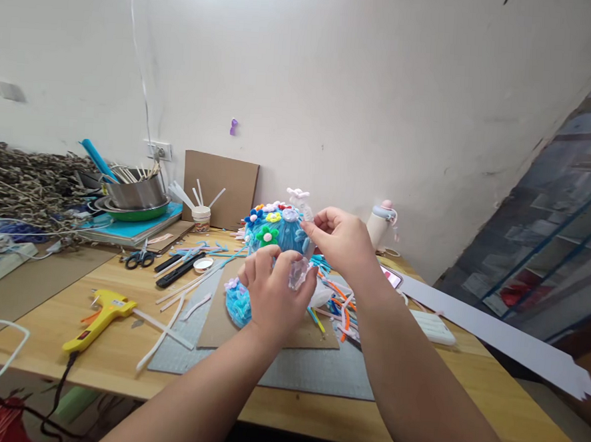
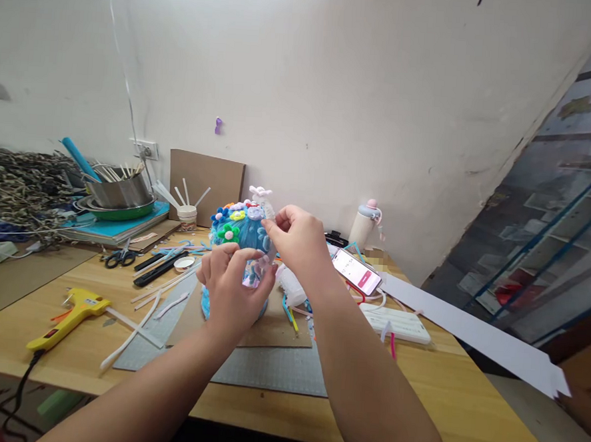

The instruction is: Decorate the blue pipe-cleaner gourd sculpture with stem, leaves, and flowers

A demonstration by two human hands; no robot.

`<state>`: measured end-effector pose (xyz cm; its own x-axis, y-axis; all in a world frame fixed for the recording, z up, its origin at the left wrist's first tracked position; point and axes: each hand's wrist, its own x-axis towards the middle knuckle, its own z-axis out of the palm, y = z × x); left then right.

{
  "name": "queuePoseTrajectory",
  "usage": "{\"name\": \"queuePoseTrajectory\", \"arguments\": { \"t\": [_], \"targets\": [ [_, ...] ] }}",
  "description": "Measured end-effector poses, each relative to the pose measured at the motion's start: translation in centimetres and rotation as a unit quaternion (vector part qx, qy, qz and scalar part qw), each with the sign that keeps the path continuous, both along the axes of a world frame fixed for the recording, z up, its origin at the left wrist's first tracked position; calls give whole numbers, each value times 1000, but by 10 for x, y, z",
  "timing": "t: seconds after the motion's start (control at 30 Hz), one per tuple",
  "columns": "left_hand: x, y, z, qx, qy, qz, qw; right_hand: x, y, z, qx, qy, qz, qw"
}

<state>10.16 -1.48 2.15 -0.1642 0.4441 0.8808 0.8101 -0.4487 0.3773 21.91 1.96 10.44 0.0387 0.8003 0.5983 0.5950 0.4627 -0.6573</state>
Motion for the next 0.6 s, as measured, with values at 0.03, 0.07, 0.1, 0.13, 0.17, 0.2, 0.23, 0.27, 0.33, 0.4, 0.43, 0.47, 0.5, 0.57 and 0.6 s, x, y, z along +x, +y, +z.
{"name": "queuePoseTrajectory", "arguments": {
  "t": [0.03,0.07,0.1,0.13,0.17,0.2,0.23,0.27,0.33,0.4,0.43,0.47,0.5,0.57,0.6],
  "targets": [
    [1,2,4,-4,3,5,1000,0,-1,0,0,1,-1,1000],
    [3,4,7,-9,3,12,1000,-1,-2,0,0,2,-3,1000],
    [4,6,9,-14,3,19,1000,-1,-3,1,0,4,-3,1000],
    [5,8,11,-18,2,27,999,-2,-4,1,0,6,-3,1000],
    [6,9,12,-21,2,33,999,-2,-5,1,-1,6,-3,1000],
    [6,11,12,-21,1,38,999,-2,-6,1,-1,6,-3,1000],
    [7,12,13,-21,0,40,999,-2,-7,1,0,6,-2,1000],
    [7,12,13,-20,-2,42,999,-2,-8,1,0,5,-3,1000],
    [7,12,14,-16,-5,43,999,-3,-11,2,1,4,-6,1000],
    [6,11,14,-11,-5,42,999,-3,-13,1,2,5,-8,1000],
    [6,11,15,-9,-3,41,999,-3,-14,1,3,6,-8,1000],
    [6,10,15,-7,-2,41,999,-3,-15,1,5,6,-8,1000],
    [5,10,16,-6,-1,40,999,-3,-16,0,8,5,-8,1000],
    [5,10,17,-3,-2,42,999,-3,-16,-1,16,2,-7,1000],
    [5,10,18,-1,-3,42,999,-3,-17,-2,20,1,-7,1000]
  ]
}}
